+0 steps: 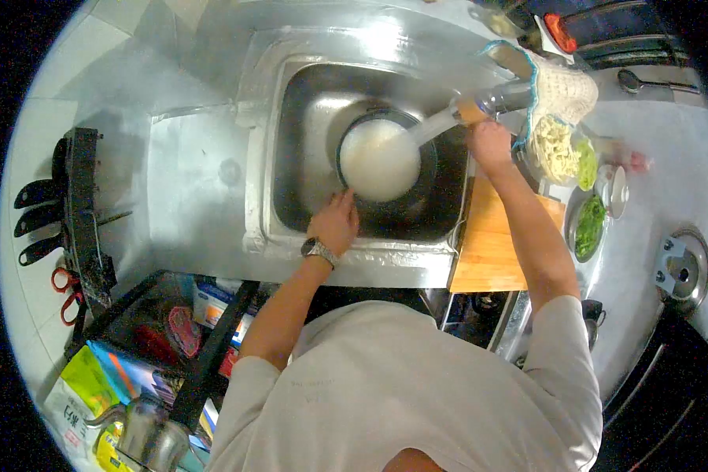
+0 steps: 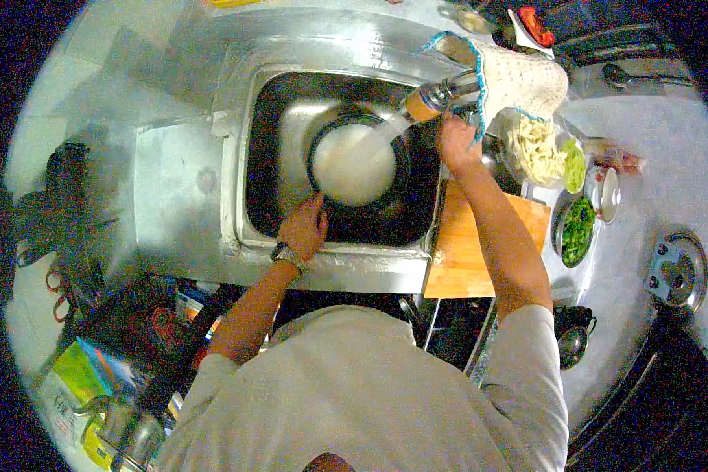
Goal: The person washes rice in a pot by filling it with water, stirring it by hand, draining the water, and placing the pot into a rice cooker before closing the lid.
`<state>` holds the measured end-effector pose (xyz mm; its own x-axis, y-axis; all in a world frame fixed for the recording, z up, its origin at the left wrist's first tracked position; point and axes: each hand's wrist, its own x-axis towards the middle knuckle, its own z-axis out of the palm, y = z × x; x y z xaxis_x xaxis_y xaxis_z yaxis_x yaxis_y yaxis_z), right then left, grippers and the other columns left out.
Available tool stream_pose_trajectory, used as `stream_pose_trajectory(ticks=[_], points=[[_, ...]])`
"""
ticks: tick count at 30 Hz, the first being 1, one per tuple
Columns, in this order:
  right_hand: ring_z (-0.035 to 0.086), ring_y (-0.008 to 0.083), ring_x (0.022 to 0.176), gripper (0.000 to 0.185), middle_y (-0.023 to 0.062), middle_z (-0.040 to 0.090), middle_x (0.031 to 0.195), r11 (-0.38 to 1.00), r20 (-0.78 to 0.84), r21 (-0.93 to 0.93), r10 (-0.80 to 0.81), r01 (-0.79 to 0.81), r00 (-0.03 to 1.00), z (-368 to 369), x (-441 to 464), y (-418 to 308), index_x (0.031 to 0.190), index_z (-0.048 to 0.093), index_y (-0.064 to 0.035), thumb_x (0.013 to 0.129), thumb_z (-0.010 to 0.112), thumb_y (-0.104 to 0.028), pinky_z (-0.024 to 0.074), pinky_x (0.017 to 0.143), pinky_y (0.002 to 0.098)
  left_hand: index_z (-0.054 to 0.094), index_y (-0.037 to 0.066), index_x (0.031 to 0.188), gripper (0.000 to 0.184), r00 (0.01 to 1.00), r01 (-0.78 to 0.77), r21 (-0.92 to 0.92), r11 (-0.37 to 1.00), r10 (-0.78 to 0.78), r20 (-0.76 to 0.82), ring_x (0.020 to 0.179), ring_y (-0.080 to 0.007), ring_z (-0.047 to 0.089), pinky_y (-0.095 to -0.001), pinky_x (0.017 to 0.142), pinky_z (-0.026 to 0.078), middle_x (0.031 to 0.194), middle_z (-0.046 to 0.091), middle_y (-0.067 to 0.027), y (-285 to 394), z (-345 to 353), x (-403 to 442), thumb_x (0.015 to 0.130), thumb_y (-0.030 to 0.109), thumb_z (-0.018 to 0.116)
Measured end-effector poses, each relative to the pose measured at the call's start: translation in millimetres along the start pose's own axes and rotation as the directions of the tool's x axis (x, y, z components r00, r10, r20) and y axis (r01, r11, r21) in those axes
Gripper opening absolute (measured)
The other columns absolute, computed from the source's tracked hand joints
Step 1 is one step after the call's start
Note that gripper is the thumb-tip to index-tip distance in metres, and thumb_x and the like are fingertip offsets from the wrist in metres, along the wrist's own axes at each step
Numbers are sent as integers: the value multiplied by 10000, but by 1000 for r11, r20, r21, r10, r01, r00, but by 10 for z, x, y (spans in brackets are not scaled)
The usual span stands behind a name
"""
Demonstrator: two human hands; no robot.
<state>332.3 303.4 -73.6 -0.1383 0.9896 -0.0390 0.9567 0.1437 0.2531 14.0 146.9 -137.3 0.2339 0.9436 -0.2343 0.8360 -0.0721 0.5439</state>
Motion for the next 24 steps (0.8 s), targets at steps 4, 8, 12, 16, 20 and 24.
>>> stream_pose_trajectory(ticks=[4, 8, 12, 16, 20, 24], points=[[654, 331, 664, 163, 165, 642, 726, 998, 2, 45, 35, -35, 999, 38, 3, -7, 705, 639, -49, 762, 588, -194, 540, 607, 423, 464, 65, 1275, 428, 1000, 8, -6, 1000, -8, 2, 1078, -344, 557, -435, 860, 501, 1219, 552, -174, -23, 28, 22, 873, 209, 495], [650, 347, 691, 201, 166, 648, 799, 995, -39, 94, 39, -35, 999, -10, -67, -55, 753, 623, -35, 819, 555, -212, 537, 621, 432, 472, 96, 1290, 425, 999, -16, 36, 999, 18, -36, 1040, -352, 575, -445, 868, 491, 1205, 576, -162, -46, 71, 17, 894, 251, 478], [651, 329, 787, 362, 223, 639, 930, 955, -178, 297, 85, -29, 980, -94, -358, -281, 1173, 526, -3, 823, 539, -94, 541, 694, 406, 449, 72, 1299, 455, 999, 4, 30, 1000, -5, 33, 1166, -341, 501, -430, 909, 478, 1262, 531, -158, -42, 34, 41, 867, 207, 498], [627, 291, 899, 309, 171, 636, 997, 208, 285, 922, 210, -327, 935, 292, -769, -902, 1154, 557, -18, 866, 574, -129, 509, 823, 388, 440, 73, 1311, 470, 983, 87, 26, 996, -90, 163, 1143, -344, 515, -433, 909, 477, 1281, 518, -157, 55, -91, 21, 866, 211, 497], [622, 279, 930, 277, 125, 638, 1022, -500, 675, 525, -249, -689, 695, 598, -722, -1683, 1103, 578, -12, 922, 504, -207, 516, 831, 378, 447, 98, 1318, 474, 997, 38, 43, 998, -41, 59, 1041, -357, 558, -448, 862, 488, 1197, 556, -170, -60, 67, 29, 867, 233, 501], [625, 294, 916, 299, 161, 634, 1002, -738, 717, 283, -261, -613, 646, 865, -535, -2084, 1090, 556, 52, 922, 440, -167, 522, 839, 377, 447, 135, 1332, 485, 995, 51, 44, 998, -54, 84, 994, -365, 580, -462, 846, 492, 1151, 581, -182, -22, 17, 48, 865, 251, 512]])
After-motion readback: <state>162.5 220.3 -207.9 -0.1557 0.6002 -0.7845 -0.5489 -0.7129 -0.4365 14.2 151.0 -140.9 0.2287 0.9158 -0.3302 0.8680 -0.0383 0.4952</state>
